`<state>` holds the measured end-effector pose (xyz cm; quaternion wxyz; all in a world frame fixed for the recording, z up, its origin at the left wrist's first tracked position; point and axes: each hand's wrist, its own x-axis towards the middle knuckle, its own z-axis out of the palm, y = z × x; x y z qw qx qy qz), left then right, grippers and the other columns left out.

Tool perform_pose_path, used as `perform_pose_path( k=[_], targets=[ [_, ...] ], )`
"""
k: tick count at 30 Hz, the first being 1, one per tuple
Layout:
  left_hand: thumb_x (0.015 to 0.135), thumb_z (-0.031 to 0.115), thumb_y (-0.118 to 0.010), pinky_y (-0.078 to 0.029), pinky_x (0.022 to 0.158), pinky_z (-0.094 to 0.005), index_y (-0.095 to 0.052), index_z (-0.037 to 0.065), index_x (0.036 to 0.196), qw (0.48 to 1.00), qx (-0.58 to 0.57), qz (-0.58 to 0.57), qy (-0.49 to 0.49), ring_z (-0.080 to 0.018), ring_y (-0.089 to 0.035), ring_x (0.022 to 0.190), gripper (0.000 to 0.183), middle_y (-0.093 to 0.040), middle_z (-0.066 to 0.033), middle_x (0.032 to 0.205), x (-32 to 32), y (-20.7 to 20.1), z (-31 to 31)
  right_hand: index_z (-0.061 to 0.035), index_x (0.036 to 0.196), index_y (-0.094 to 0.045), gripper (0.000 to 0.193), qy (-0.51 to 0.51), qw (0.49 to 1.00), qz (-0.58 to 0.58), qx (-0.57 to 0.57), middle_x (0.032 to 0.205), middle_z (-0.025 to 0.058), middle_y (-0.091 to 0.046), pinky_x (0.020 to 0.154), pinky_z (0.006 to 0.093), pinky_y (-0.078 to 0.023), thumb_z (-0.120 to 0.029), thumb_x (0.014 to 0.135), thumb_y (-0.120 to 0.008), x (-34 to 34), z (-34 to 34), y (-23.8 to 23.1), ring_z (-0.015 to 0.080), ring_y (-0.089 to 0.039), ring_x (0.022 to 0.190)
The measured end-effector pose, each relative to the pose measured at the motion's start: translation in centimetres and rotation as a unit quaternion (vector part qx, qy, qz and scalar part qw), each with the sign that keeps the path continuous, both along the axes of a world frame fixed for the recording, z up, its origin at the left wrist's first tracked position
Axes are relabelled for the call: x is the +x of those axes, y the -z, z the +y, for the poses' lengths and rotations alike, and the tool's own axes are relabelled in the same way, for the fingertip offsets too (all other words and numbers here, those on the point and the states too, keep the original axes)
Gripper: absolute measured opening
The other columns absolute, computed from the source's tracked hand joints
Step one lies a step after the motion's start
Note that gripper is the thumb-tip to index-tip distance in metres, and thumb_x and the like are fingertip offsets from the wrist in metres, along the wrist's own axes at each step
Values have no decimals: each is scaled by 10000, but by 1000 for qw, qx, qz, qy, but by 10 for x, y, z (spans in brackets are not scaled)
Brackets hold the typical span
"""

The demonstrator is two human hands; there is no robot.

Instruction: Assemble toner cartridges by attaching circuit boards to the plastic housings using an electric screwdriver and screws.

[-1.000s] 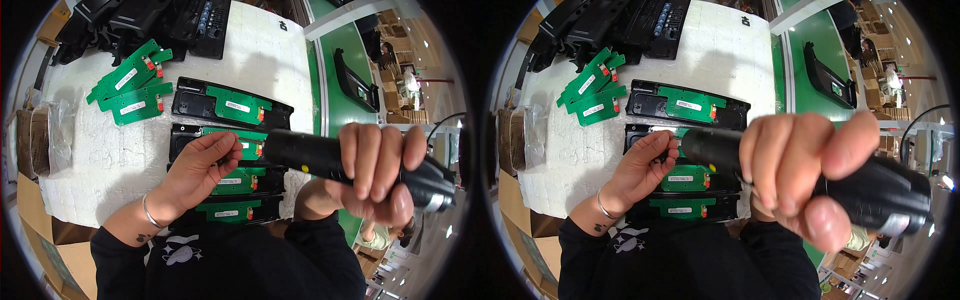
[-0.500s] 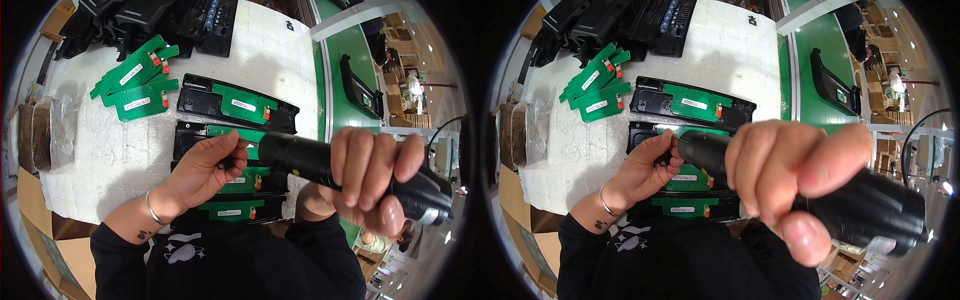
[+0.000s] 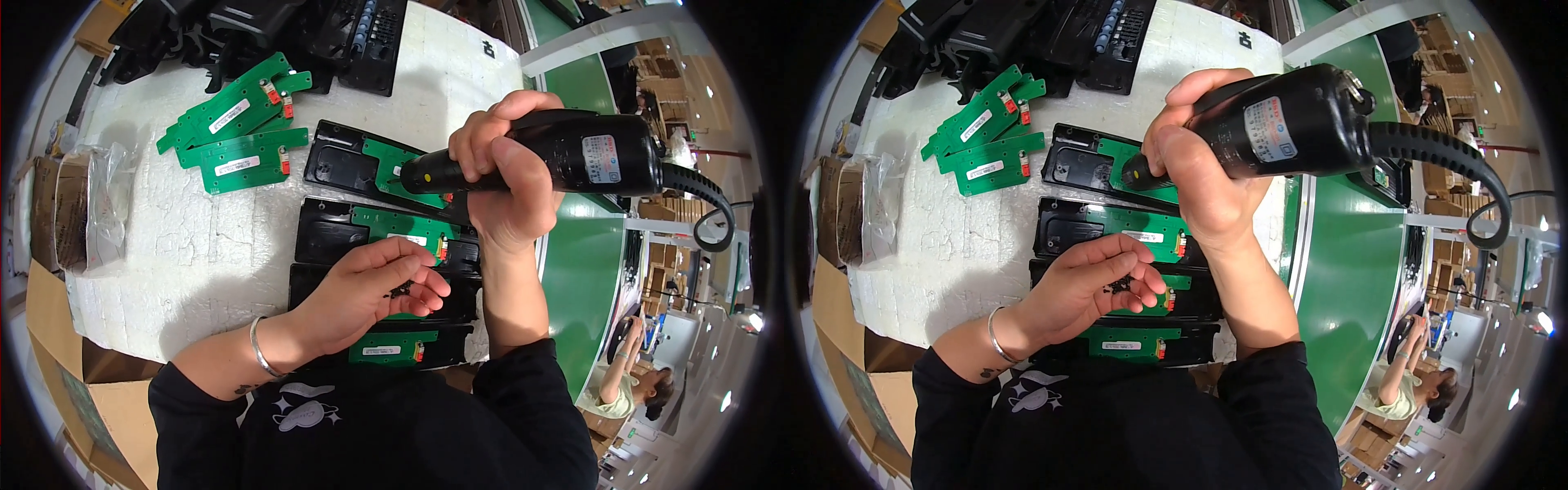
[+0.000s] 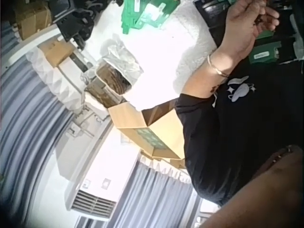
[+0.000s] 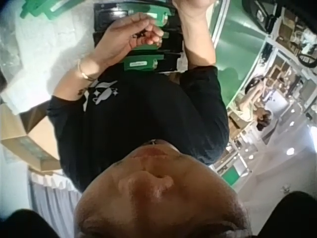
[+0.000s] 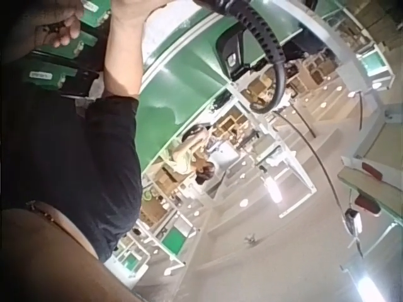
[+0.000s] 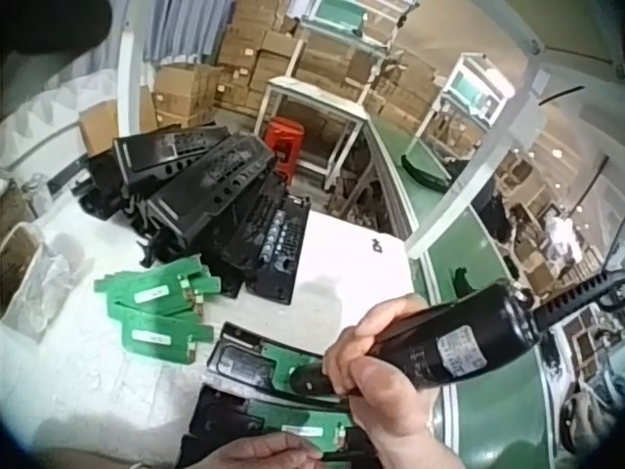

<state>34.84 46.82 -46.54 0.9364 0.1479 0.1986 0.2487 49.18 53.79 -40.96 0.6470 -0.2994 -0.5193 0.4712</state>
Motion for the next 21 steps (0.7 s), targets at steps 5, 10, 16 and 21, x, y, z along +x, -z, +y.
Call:
perform_pose_path(
  k=[5, 10, 16, 21],
  targets=[
    [913, 173, -468, -447, 658, -216, -537, 26, 952, 999, 31, 12, -17, -116, -565, 757, 167, -601, -66, 846, -6, -1, 1, 5, 844, -446, 176, 6, 998, -51, -22, 592, 66, -454, 473, 254, -363, -5, 672, -480, -18, 6, 2, 124, -400, 471],
    [876, 191, -547, -447, 627, -208, -590, -2, 901, 996, 19, -57, -61, -80, -541, 693, 199, -590, -33, 788, 5, 11, -6, -22, 835, -445, 153, -17, 993, -118, -20, 588, 31, -378, 539, 253, -298, -97, 705, -477, -12, -2, -1, 119, -340, 524],
    [870, 174, -553, -462, 650, -203, -597, -7, 930, 992, -4, -76, -99, -82, -541, 701, 196, -585, -28, 779, 6, 12, -9, -20, 897, -448, 218, -31, 993, -114, -21, 621, 33, -377, 572, 266, -308, -113, 700, -465, -9, -3, 4, 117, -343, 537],
    [823, 129, -606, -479, 673, -218, -573, -13, 982, 994, -9, -17, -112, -101, -561, 719, 216, -601, -54, 818, 5, 7, -3, -41, 978, -438, 284, -120, 988, -51, 87, 605, -8, -390, 578, 251, -298, -161, 721, -459, 19, -23, -33, 89, -365, 525]
  ],
)
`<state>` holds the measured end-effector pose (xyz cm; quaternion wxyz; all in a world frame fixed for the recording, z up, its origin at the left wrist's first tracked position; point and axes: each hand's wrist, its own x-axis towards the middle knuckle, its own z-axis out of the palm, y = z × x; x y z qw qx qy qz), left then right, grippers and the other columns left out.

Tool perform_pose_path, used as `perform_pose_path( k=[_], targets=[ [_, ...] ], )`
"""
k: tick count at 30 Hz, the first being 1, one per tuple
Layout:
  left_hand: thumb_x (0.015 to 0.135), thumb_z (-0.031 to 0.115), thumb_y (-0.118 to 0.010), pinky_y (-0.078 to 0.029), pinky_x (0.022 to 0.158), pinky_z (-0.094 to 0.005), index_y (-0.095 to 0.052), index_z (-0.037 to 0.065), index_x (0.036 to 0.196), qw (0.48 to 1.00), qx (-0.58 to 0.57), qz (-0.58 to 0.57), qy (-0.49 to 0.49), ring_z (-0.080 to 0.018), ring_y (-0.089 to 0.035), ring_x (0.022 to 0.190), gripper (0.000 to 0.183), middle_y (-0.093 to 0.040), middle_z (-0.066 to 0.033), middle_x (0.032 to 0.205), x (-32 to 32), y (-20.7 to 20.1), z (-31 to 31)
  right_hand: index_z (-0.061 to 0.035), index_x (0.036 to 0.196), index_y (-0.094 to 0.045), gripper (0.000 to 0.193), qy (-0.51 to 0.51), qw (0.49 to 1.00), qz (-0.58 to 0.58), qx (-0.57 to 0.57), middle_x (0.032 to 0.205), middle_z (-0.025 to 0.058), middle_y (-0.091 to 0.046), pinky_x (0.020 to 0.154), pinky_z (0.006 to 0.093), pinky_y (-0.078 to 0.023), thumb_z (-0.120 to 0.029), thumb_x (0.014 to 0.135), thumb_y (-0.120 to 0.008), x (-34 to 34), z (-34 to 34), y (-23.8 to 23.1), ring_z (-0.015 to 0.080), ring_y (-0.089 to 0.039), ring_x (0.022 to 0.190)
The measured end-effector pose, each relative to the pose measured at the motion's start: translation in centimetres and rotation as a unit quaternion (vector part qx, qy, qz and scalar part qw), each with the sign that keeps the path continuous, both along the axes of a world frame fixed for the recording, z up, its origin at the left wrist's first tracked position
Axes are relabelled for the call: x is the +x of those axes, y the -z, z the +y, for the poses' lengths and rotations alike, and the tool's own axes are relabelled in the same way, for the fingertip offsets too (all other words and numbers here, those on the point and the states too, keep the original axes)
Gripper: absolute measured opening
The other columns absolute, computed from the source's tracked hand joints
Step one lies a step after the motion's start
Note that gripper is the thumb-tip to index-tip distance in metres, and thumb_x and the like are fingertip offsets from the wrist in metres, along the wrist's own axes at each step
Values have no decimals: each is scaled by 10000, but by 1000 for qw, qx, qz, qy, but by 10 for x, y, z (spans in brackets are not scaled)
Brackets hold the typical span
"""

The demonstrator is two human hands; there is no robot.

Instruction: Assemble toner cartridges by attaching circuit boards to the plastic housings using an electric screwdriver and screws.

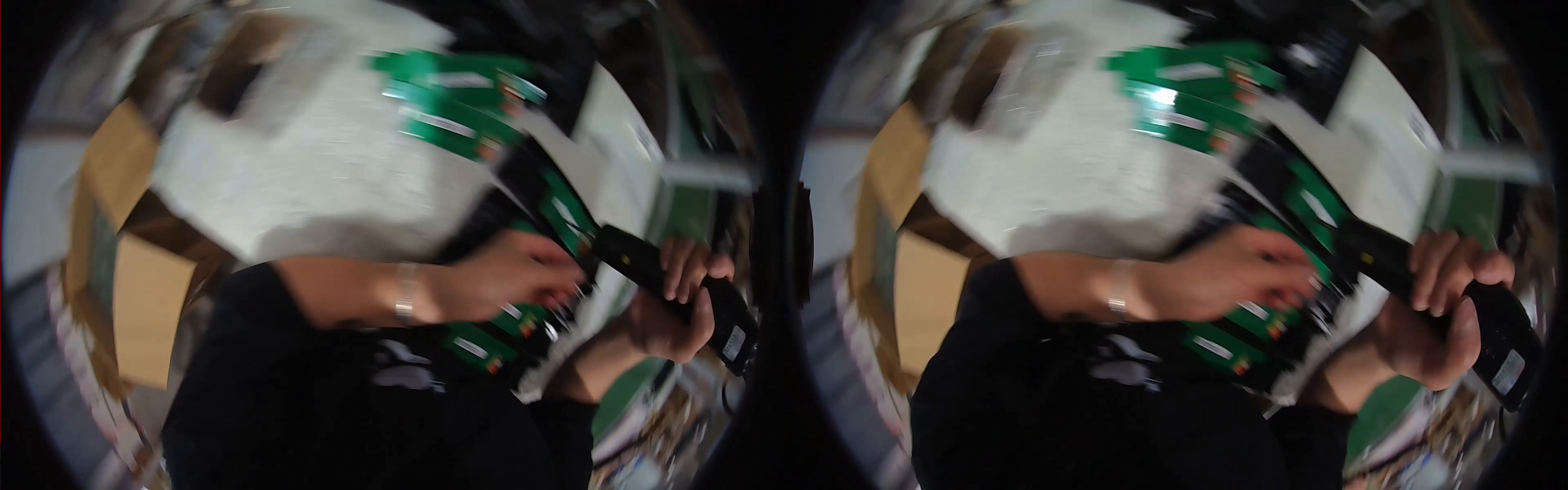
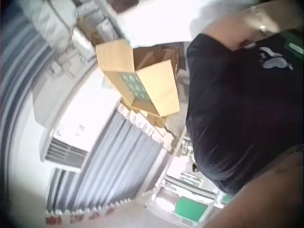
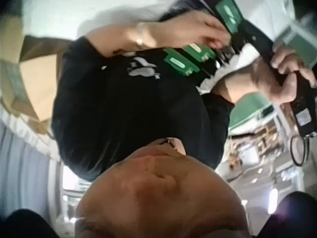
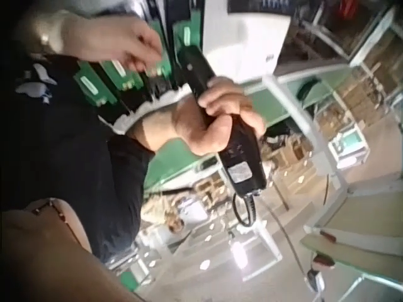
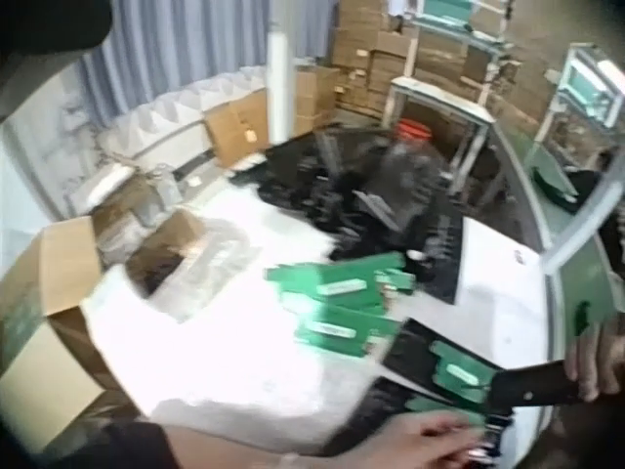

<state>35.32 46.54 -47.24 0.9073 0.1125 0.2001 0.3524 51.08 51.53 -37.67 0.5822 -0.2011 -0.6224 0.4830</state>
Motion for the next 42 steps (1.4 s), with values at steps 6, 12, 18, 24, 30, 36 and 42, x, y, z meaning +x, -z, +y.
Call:
perform_pose_path(
  k=[6, 12, 18, 24, 30, 36, 42],
  targets=[
    [868, 155, -552, -454, 661, -212, -562, 33, 963, 997, -41, 59, -10, -92, -537, 714, 156, -575, -32, 813, -13, -9, 3, -88, 876, -411, 271, -28, 999, 27, 23, 554, -61, -489, 564, 189, -393, -100, 653, -565, 1, -40, -44, 48, -464, 486],
    [847, 211, -580, -494, 667, -204, -587, 48, 948, 997, -70, 40, -2, -98, -588, 734, 191, -612, -41, 848, -6, -3, 1, -92, 849, -418, 264, 17, 1000, 4, 16, 570, -31, -539, 530, 189, -432, -91, 649, -591, 12, -60, -41, 66, -516, 511],
    [848, 237, -577, -494, 643, -202, -585, 68, 889, 996, -82, -38, 5, -96, -588, 714, 174, -614, -28, 812, -9, 4, -3, -94, 856, -418, 264, 9, 999, 31, 21, 574, -31, -543, 525, 185, -429, -95, 664, -600, 5, -59, -31, 69, -519, 514],
    [841, 283, -582, -481, 657, -207, -579, 76, 838, 993, -96, -68, -4, -77, -563, 690, 207, -591, -2, 746, -9, 8, -5, -100, 866, -428, 280, 20, 996, 39, 81, 555, -39, -540, 486, 172, -419, -91, 667, -623, -5, -65, -21, 67, -528, 479],
    [940, 342, -343, -379, 975, -336, -436, -47, 1157, 991, -100, 2, 87, -252, -482, 1118, 455, -498, -171, 1162, 0, -21, -14, -82, 963, -431, 260, 86, 995, -6, 41, 528, -57, -405, 484, 233, -315, -161, 724, -496, -10, -47, 2, 75, -413, 470],
    [941, 182, -385, -435, 920, -309, -463, -67, 1142, 989, -84, 31, 121, -219, -543, 1022, 330, -545, -150, 1087, -17, -5, -31, -48, 927, -439, 270, 138, 988, 12, -70, 532, 4, -367, 519, 280, -334, -136, 674, -472, -16, -32, 26, 111, -363, 447],
    [936, 155, -402, -490, 809, -288, -520, -8, 1054, 990, -4, 37, 135, -177, -582, 911, 234, -581, -113, 984, -17, -8, -35, -50, 923, -438, 264, 138, 986, -2, -94, 541, 6, -373, 518, 284, -335, -123, 671, -467, -16, -31, 31, 112, -362, 450]
  ],
)
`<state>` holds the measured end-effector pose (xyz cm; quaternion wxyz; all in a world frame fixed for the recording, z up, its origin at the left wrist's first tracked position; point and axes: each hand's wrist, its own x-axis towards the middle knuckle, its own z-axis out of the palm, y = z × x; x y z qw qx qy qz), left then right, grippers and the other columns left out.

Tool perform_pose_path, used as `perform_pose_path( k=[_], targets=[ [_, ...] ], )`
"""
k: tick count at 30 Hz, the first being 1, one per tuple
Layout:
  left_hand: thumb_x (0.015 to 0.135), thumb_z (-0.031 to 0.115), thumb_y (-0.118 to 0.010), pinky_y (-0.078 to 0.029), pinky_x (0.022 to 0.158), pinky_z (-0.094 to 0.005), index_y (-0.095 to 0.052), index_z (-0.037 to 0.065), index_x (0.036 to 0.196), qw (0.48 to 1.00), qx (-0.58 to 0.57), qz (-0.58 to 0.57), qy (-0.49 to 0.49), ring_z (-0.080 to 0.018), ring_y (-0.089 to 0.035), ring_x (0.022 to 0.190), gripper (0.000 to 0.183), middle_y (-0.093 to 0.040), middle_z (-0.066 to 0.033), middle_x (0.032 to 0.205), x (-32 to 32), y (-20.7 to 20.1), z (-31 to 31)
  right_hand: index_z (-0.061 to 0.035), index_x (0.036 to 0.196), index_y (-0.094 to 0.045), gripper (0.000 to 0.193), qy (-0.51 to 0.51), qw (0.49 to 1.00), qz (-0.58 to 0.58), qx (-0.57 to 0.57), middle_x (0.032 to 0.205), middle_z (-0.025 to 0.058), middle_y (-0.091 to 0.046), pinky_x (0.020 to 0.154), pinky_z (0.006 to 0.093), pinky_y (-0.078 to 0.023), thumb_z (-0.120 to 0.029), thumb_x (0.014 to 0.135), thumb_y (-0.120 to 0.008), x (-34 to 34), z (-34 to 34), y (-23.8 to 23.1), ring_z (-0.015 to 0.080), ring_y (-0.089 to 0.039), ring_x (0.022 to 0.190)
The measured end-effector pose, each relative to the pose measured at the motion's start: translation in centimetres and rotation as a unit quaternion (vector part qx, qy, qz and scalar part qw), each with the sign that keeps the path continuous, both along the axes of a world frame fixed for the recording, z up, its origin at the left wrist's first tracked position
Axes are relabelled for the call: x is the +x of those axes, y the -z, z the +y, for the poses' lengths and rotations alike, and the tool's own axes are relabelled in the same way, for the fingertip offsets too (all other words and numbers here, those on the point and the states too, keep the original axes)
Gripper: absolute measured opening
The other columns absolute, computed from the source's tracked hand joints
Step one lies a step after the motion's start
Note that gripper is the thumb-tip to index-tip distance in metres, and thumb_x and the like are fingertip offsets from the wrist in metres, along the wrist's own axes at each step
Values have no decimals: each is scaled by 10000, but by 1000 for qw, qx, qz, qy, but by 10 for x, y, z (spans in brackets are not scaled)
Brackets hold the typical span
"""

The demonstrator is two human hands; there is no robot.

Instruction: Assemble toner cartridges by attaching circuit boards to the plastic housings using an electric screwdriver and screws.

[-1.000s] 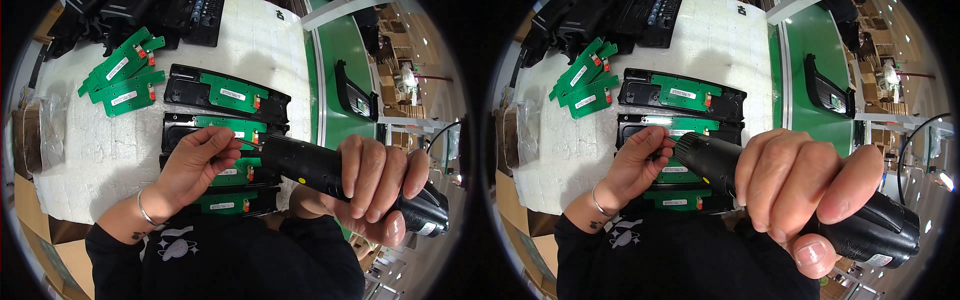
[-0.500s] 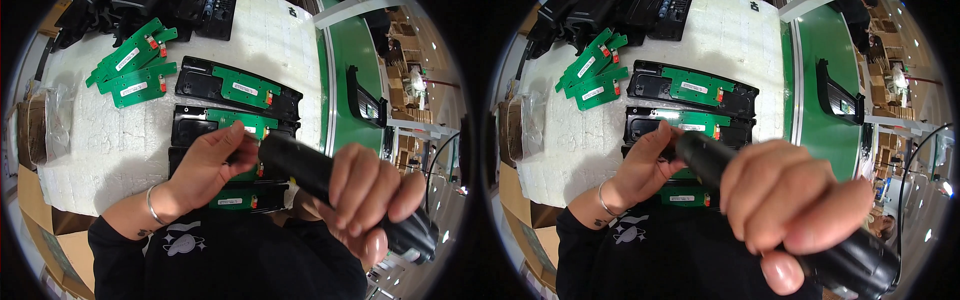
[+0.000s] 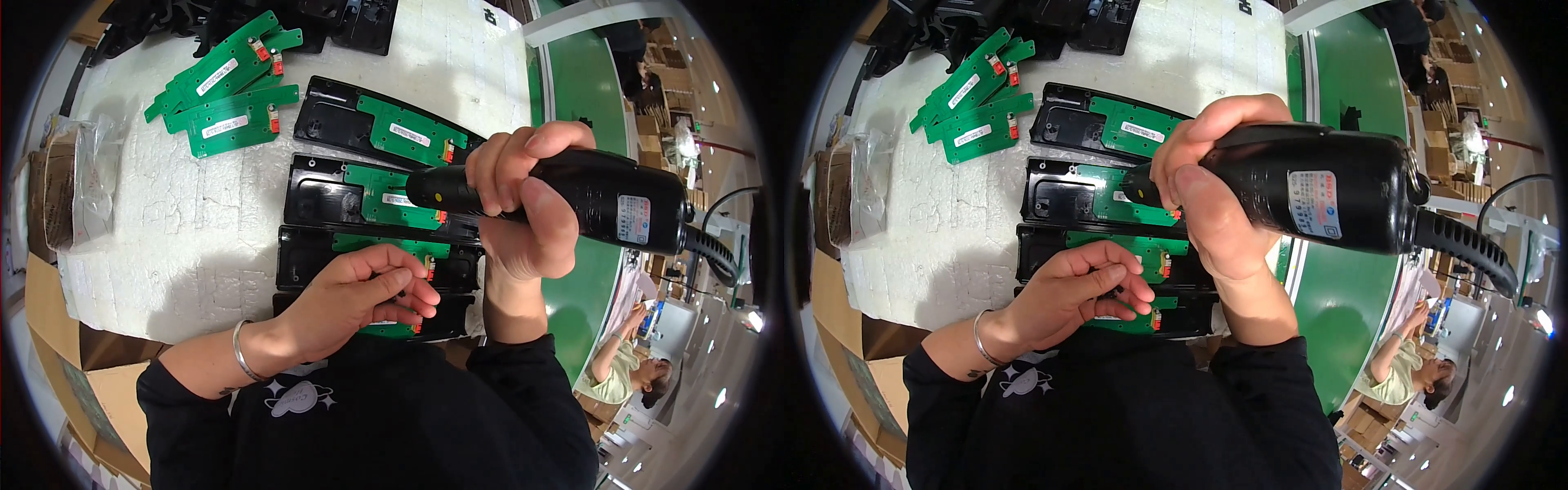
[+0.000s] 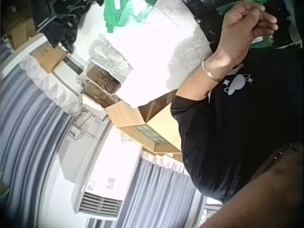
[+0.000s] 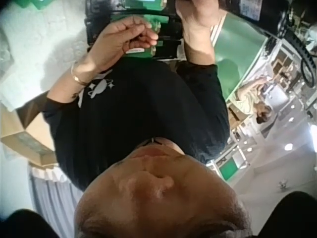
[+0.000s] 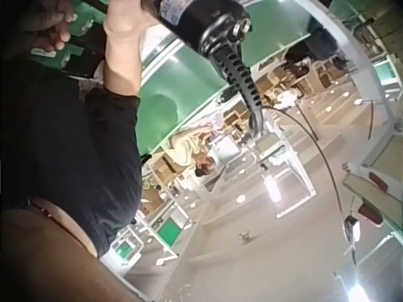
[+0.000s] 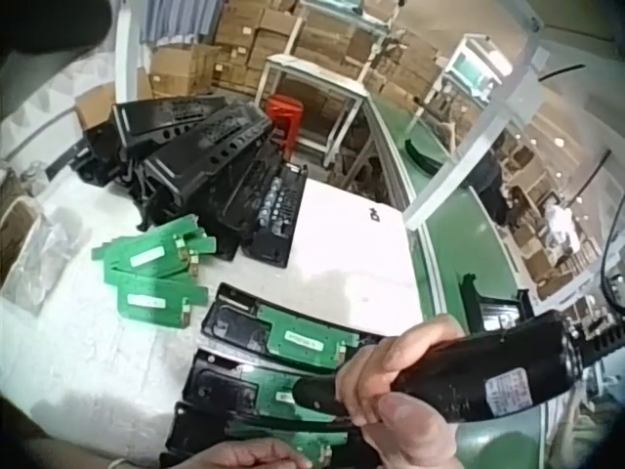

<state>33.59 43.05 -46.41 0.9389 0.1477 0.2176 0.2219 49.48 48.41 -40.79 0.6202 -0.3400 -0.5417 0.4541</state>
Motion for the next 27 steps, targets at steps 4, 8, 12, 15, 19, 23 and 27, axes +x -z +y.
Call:
perform_pose_path(
  k=[4, 8, 12, 15, 19, 23, 27],
  targets=[
    [925, 163, -437, -499, 753, -274, -527, 10, 961, 1000, 2, 15, 6, -156, -589, 853, 181, -591, -93, 935, 1, -3, 1, -50, 904, -432, 250, -12, 1000, -15, -1, 544, 13, -377, 519, 285, -338, -116, 665, -465, 0, 1, -1, 111, -356, 450],
    [906, 169, -486, -501, 734, -259, -545, 13, 948, 999, 32, 25, 25, -142, -597, 809, 172, -603, -77, 886, -3, -5, 5, -39, 876, -415, 234, 14, 998, -38, -41, 542, 24, -380, 479, 276, -329, -95, 652, -451, -11, 2, -9, 112, -355, 451],
    [884, 97, -512, -488, 704, -245, -558, 22, 959, 997, 62, 45, -8, -143, -599, 808, 116, -607, -74, 880, -4, 1, 4, -22, 871, -401, 236, 0, 996, -80, -37, 550, 39, -387, 436, 249, -307, -53, 639, -433, -14, 0, -9, 115, -344, 453],
    [871, 82, -529, -488, 698, -238, -569, 12, 967, 998, 35, 40, -37, -136, -598, 797, 125, -607, -70, 875, -5, -2, 5, -24, 863, -402, 227, -22, 994, -101, -45, 554, 42, -390, 445, 256, -314, -50, 639, -430, -12, 5, -10, 115, -342, 453],
    [862, 101, -549, -494, 709, -233, -578, 15, 980, 996, -18, 31, -77, -133, -597, 793, 149, -612, -73, 886, -7, 1, 6, -25, 854, -403, 219, -26, 997, -52, -59, 555, 44, -391, 453, 262, -321, -42, 637, -431, -13, 8, -7, 114, -341, 453],
    [853, 111, -568, -494, 738, -238, -578, 9, 997, 992, -58, 10, -116, -135, -594, 810, 177, -614, -88, 925, -10, 5, 7, -24, 855, -406, 221, -31, 997, -51, -50, 558, 45, -394, 468, 268, -326, -36, 636, -426, -13, 8, -6, 115, -346, 453],
    [852, 107, -567, -485, 755, -235, -570, 6, 1011, 986, -79, 14, -144, -132, -585, 823, 188, -609, -81, 925, -8, 2, 9, -29, 885, -418, 239, 13, 987, -155, -27, 534, 18, -378, 474, 277, -331, -39, 646, -430, -11, 5, -11, 122, -354, 448]
  ],
)
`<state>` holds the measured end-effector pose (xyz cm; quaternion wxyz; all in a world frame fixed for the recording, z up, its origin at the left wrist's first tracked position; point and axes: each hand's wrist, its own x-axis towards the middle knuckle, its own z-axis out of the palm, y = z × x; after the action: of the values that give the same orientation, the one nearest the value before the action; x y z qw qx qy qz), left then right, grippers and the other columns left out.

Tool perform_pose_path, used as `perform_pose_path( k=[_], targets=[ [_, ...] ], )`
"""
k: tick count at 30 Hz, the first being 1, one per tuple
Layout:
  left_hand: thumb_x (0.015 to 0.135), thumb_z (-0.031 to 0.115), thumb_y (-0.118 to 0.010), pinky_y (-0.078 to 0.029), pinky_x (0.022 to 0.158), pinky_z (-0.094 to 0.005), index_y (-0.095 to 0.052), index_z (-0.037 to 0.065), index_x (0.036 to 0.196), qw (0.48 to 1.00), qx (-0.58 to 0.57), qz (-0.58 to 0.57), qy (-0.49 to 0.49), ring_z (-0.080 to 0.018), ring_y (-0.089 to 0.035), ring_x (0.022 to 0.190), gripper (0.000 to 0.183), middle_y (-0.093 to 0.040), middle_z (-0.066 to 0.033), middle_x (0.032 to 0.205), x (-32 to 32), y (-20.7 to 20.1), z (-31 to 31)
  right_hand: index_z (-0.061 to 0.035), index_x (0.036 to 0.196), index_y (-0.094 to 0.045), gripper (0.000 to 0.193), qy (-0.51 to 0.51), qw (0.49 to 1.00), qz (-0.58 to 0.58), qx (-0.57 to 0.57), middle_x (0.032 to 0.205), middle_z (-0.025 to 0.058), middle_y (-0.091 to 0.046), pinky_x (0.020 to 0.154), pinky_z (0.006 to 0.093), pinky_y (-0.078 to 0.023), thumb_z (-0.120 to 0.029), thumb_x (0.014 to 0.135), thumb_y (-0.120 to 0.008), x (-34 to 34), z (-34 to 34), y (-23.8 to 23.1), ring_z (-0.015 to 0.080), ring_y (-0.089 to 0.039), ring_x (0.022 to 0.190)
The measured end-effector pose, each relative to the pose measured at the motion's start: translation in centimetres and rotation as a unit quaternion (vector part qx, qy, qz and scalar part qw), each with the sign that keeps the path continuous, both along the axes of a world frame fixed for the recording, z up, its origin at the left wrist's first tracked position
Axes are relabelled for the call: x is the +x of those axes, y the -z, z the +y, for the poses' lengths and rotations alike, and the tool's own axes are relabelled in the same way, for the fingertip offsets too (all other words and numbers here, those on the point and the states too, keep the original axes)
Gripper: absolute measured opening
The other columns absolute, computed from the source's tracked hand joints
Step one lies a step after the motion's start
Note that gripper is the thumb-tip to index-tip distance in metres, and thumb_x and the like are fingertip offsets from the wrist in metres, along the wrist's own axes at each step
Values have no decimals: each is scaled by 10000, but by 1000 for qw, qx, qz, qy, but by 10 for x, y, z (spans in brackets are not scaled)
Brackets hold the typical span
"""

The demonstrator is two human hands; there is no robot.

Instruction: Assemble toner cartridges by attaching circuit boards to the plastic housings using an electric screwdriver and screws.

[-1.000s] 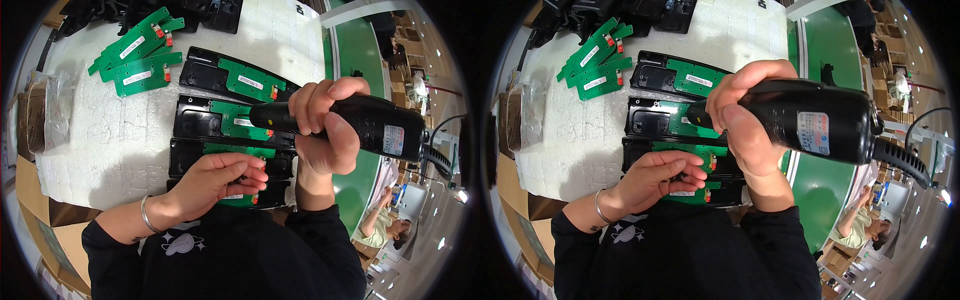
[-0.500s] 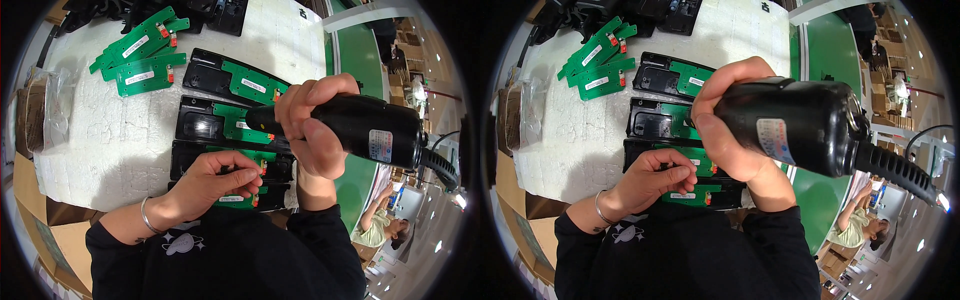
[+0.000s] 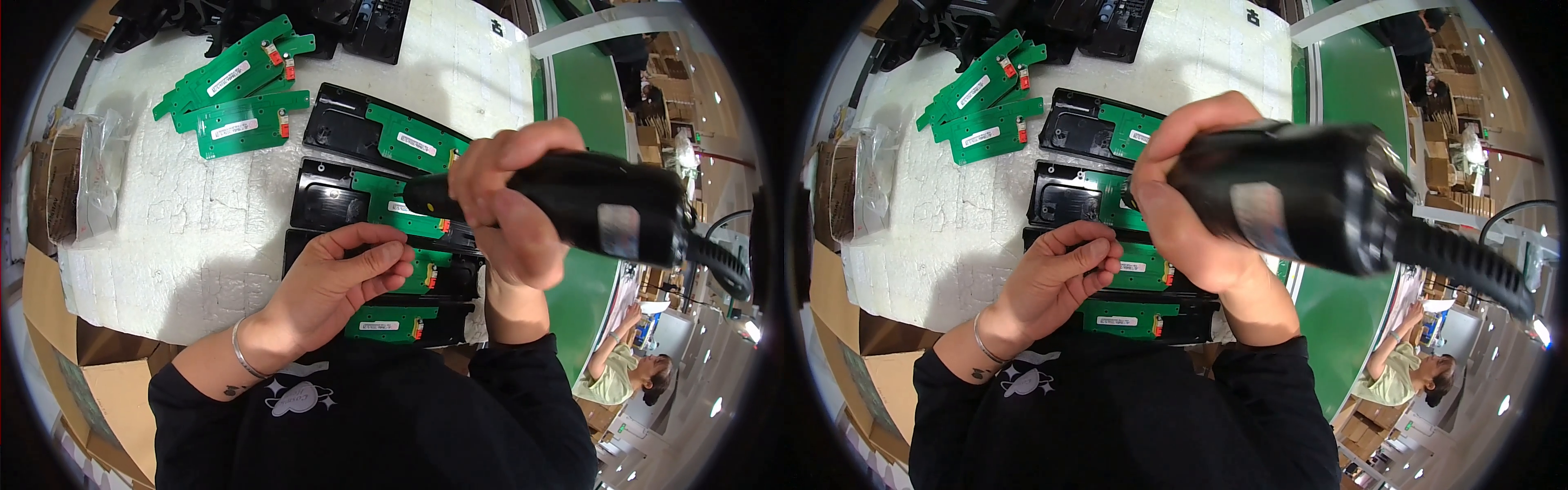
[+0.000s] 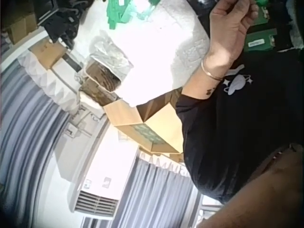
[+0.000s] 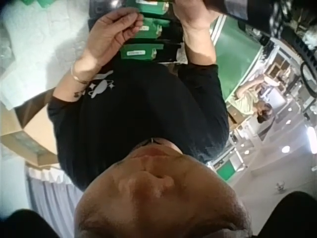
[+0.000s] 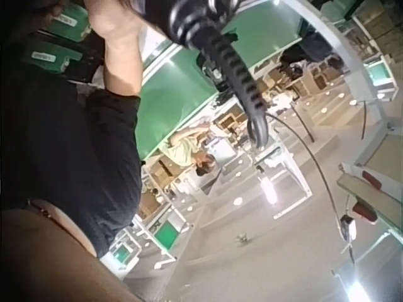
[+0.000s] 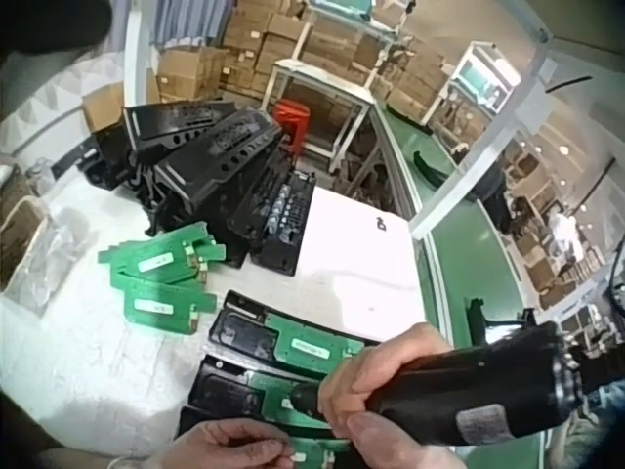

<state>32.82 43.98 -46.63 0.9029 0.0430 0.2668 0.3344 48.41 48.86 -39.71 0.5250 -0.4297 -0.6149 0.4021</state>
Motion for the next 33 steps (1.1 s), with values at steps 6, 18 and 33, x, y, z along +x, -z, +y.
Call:
perform_pose_path(
  k=[6, 18, 33],
  targets=[
    [863, 124, -553, -478, 750, -224, -568, 15, 1018, 998, -13, -46, -33, -120, -578, 809, 190, -602, -57, 909, 7, 6, -1, -75, 876, -438, 266, -212, 955, 165, 125, 545, -42, -537, 484, 161, -416, -59, 637, -553, 28, -25, -53, 60, -519, 471],
    [887, 228, -518, -480, 753, -240, -561, 18, 1022, 987, 3, -157, -31, -130, -578, 829, 253, -597, -51, 878, 19, 12, -5, -105, 853, -438, 265, -150, 955, 204, 154, 545, -28, -532, 438, 145, -391, -69, 676, -632, 18, -40, -43, 44, -487, 436],
    [936, 147, -392, -486, 794, -298, -505, 3, 1032, 988, 117, -22, 103, -178, -583, 892, 206, -589, -125, 976, 7, 0, -9, 29, 898, -443, 225, -42, 974, 222, 33, 607, 81, -503, 456, 251, -407, 24, 679, -496, 15, 17, 16, 125, -443, 458]
  ],
)
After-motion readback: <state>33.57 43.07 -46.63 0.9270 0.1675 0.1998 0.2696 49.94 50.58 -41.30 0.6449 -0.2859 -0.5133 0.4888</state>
